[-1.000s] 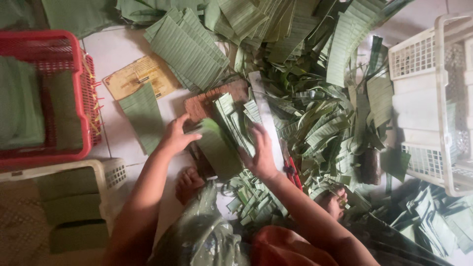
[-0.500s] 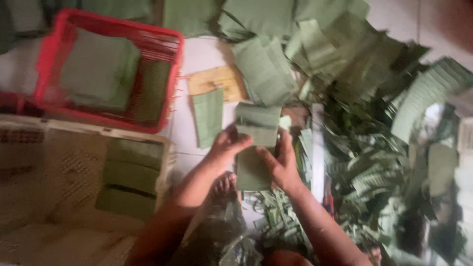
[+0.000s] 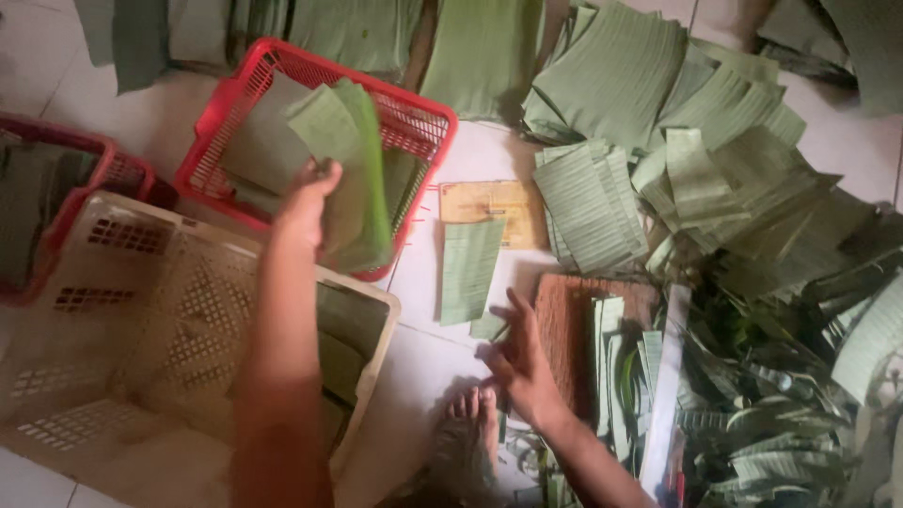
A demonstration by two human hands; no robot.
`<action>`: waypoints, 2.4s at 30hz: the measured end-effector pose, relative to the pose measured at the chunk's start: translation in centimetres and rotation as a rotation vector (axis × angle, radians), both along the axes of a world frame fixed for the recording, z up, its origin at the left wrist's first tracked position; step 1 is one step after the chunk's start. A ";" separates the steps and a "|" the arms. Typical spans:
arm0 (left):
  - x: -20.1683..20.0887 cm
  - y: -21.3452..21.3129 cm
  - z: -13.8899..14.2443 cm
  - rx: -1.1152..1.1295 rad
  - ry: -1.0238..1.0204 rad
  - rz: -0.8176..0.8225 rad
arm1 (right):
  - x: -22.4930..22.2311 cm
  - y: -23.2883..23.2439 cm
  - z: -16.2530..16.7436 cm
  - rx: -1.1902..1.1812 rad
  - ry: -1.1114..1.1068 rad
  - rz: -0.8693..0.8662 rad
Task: The person sits on the floor trimming banana leaf pieces with a knife on a small wooden board, cutting off ragged edges. They stack the trimmed rectangular leaf pieces, set aside the trimmings, and place finished stacks into plastic baskets.
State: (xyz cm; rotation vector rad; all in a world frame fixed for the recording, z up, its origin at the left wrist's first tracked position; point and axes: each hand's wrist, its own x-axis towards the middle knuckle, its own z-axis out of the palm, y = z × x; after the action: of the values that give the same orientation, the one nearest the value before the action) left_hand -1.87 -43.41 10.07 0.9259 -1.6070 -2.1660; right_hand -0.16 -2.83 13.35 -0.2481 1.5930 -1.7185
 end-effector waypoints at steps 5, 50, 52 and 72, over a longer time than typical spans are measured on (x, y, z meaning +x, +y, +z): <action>-1.5 -4.0 -2.0 -0.240 -0.423 -0.099 | 1.2 2.1 -6.0 0.115 -0.019 0.097; -8.9 39.7 -12.8 -0.840 -0.157 -0.724 | -0.4 19.4 -11.9 0.863 0.992 -0.313; -9.5 42.0 -13.6 -1.148 -0.159 -0.732 | 0.2 19.4 -12.5 0.938 0.932 -0.266; -7.2 45.1 7.8 -0.306 0.211 -0.862 | -5.6 25.6 5.0 0.216 0.179 -0.194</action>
State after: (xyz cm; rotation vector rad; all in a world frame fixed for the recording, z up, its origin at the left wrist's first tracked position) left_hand -9.04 1.66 17.90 -0.1415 -2.4065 -2.2535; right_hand -5.79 22.81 18.39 -0.1474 1.9738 -1.6876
